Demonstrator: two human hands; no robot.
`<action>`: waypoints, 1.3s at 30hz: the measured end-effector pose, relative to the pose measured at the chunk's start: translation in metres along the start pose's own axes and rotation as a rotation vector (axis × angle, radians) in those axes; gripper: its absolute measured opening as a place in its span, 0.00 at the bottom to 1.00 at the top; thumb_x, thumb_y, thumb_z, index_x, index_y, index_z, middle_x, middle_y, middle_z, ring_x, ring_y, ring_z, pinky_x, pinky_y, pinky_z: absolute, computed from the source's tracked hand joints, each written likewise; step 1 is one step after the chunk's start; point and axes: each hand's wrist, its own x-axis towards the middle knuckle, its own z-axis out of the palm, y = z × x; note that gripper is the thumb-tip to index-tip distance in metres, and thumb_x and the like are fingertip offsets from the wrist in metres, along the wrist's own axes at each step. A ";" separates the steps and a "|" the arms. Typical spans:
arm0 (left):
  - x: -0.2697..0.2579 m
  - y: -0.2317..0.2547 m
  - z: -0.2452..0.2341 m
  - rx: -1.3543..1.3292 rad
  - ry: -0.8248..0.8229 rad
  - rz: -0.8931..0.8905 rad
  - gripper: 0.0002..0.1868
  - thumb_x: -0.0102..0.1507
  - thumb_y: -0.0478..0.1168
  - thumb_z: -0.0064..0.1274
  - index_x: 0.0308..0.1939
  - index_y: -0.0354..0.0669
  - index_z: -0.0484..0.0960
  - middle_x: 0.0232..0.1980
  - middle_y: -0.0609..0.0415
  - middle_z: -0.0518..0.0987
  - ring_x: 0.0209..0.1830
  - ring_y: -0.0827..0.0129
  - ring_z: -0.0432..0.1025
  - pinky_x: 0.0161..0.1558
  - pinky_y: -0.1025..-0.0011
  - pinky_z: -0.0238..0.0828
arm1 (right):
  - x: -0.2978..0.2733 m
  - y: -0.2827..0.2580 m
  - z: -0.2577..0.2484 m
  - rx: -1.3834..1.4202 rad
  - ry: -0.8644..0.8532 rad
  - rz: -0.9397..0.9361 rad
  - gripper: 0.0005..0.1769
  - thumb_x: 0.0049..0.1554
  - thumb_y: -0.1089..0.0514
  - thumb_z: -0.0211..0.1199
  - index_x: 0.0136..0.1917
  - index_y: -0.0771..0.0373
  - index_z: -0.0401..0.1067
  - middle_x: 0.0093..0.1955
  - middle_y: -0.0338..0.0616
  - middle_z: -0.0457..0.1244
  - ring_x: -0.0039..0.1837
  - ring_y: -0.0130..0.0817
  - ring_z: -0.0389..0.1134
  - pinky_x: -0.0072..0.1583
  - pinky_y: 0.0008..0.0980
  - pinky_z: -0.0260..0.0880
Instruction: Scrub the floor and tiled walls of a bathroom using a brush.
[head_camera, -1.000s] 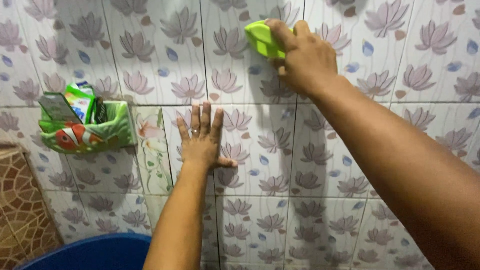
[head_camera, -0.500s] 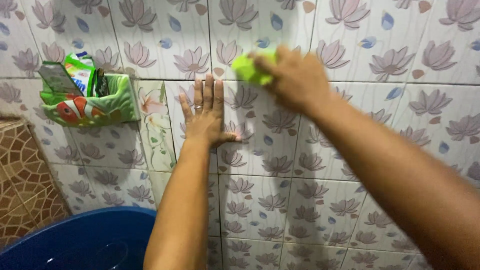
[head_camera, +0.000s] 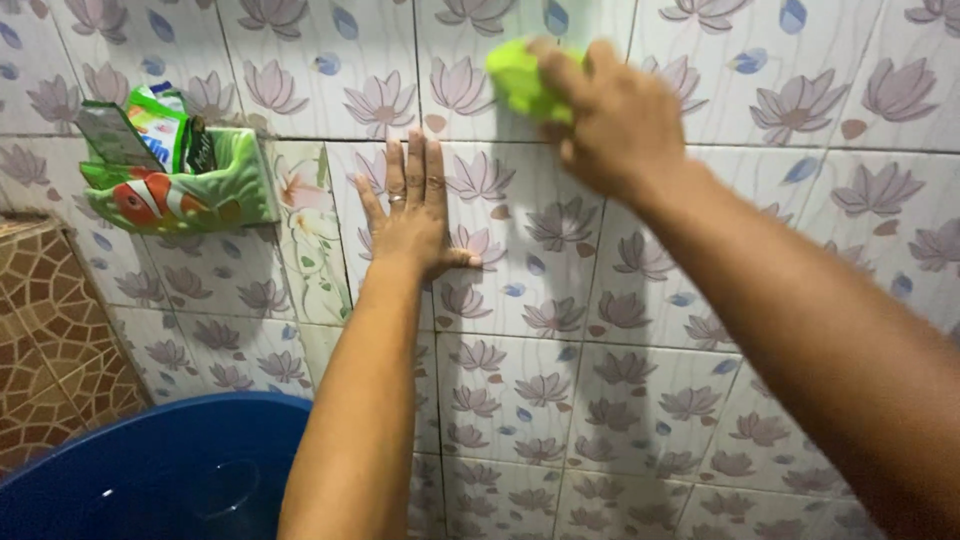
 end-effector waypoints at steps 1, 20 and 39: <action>0.000 0.003 -0.002 0.005 -0.017 -0.020 0.91 0.33 0.73 0.72 0.79 0.46 0.21 0.84 0.53 0.19 0.83 0.54 0.14 0.76 0.29 0.18 | -0.010 -0.004 0.002 0.015 -0.096 -0.020 0.35 0.58 0.47 0.68 0.76 0.45 0.62 0.50 0.53 0.62 0.40 0.45 0.66 0.35 0.43 0.68; 0.150 -0.015 -0.153 0.089 0.589 0.092 0.58 0.57 0.69 0.61 0.77 0.37 0.53 0.81 0.42 0.51 0.79 0.48 0.51 0.69 0.40 0.47 | 0.184 0.082 -0.036 -0.012 -0.033 -0.211 0.24 0.58 0.44 0.71 0.65 0.49 0.71 0.45 0.46 0.66 0.38 0.37 0.67 0.38 0.42 0.66; 0.229 -0.007 -0.275 0.381 -0.076 0.004 0.36 0.54 0.69 0.48 0.48 0.44 0.86 0.52 0.49 0.86 0.54 0.56 0.79 0.69 0.37 0.47 | 0.288 0.108 -0.072 0.458 -0.173 -0.331 0.33 0.46 0.63 0.61 0.66 0.52 0.72 0.51 0.44 0.67 0.50 0.42 0.68 0.48 0.44 0.67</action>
